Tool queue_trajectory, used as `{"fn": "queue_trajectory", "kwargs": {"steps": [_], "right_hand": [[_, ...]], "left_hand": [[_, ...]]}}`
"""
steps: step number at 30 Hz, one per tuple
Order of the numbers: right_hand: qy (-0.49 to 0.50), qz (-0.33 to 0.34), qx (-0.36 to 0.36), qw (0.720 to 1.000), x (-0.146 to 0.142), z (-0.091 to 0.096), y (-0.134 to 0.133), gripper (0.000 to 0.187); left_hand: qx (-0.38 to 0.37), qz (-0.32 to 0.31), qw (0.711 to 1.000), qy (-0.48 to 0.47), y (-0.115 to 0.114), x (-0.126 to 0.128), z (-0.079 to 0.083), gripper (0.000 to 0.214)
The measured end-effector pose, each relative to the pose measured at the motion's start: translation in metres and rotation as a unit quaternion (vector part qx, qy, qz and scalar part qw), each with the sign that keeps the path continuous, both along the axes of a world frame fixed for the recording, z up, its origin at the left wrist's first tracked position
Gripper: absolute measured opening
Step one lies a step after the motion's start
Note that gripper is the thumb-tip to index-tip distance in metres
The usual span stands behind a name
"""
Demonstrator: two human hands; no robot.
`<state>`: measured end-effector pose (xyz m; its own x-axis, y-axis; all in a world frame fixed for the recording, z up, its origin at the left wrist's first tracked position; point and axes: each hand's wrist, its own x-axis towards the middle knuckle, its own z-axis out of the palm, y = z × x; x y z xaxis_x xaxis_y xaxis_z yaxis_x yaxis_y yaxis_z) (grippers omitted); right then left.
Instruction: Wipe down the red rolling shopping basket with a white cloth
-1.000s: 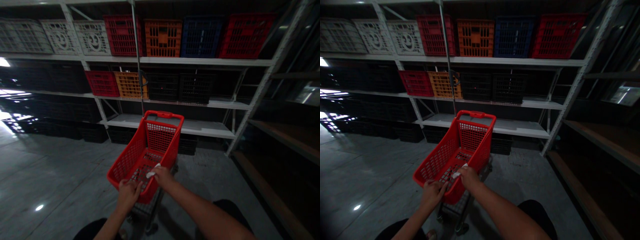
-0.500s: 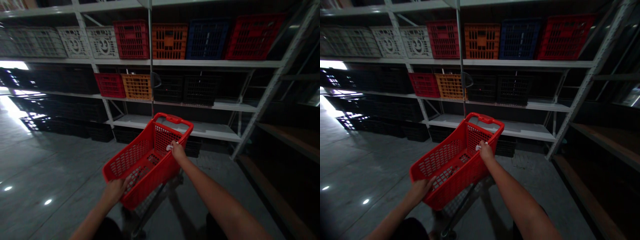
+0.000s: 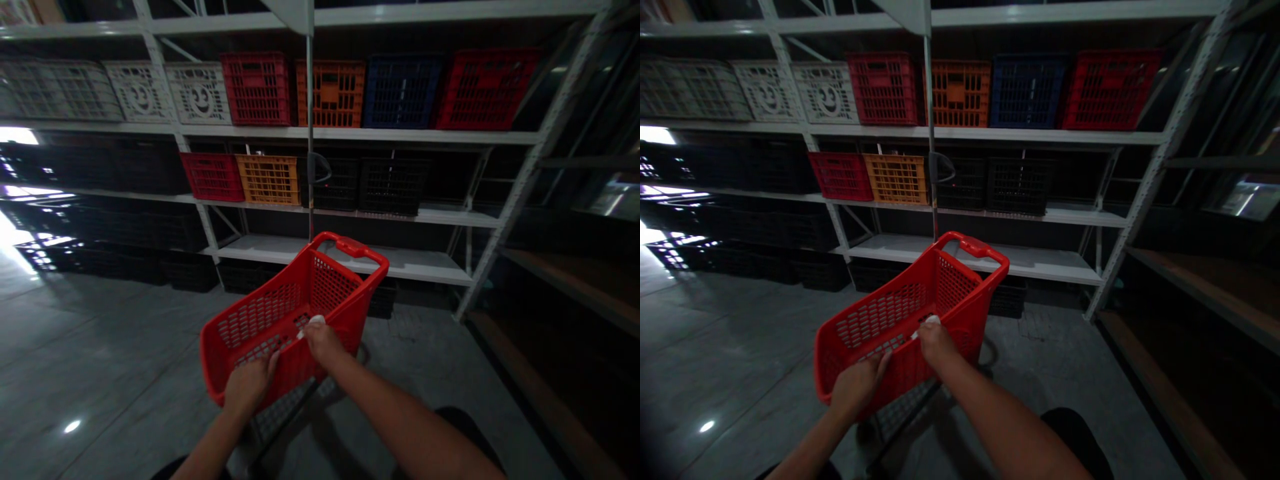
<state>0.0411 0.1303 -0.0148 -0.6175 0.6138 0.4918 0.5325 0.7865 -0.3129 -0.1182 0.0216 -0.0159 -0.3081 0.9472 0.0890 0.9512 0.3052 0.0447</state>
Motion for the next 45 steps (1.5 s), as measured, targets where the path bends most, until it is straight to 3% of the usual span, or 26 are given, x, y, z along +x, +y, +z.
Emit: {"fn": "queue_trajectory", "kwargs": {"steps": [9,14,19,25,28,33,37,42,45], "right_hand": [[0.07,-0.187,0.038,0.979,0.147,0.067,0.09,0.022],[0.113,-0.258,0.078,0.956,0.183,0.089,0.109,0.018],[0.25,-0.293,0.09,0.918,0.158,0.067,0.086,0.019],[0.303,-0.12,0.084,0.942,0.108,0.019,0.03,0.02],[0.338,-0.139,0.108,0.924,0.121,0.018,0.029,0.019],[0.446,-0.259,0.104,0.851,0.177,0.036,0.054,0.018],[0.53,-0.25,0.029,0.81,0.187,0.037,0.061,0.028],[0.573,-0.232,-0.029,0.786,0.166,0.028,0.054,0.025],[0.559,-0.257,-0.028,0.788,0.155,0.02,0.051,0.02]], "left_hand": [[-0.014,-0.007,1.0,-0.007,0.002,-0.009,-0.004,0.062],[-0.013,-0.021,1.0,0.003,0.006,-0.014,-0.005,0.062],[-0.018,-0.036,0.999,0.018,0.011,-0.027,-0.007,0.062],[-0.024,-0.066,0.997,0.034,0.014,-0.046,-0.008,0.06],[-0.024,-0.089,0.995,0.029,0.014,-0.054,-0.008,0.059],[-0.022,-0.072,0.997,0.002,0.015,-0.06,0.0,0.055],[0.021,-0.089,0.995,-0.026,0.034,-0.024,0.02,0.054],[0.033,-0.156,0.984,-0.08,0.085,0.07,0.053,0.055],[0.012,-0.182,0.981,-0.062,0.108,0.114,0.058,0.057]]}}
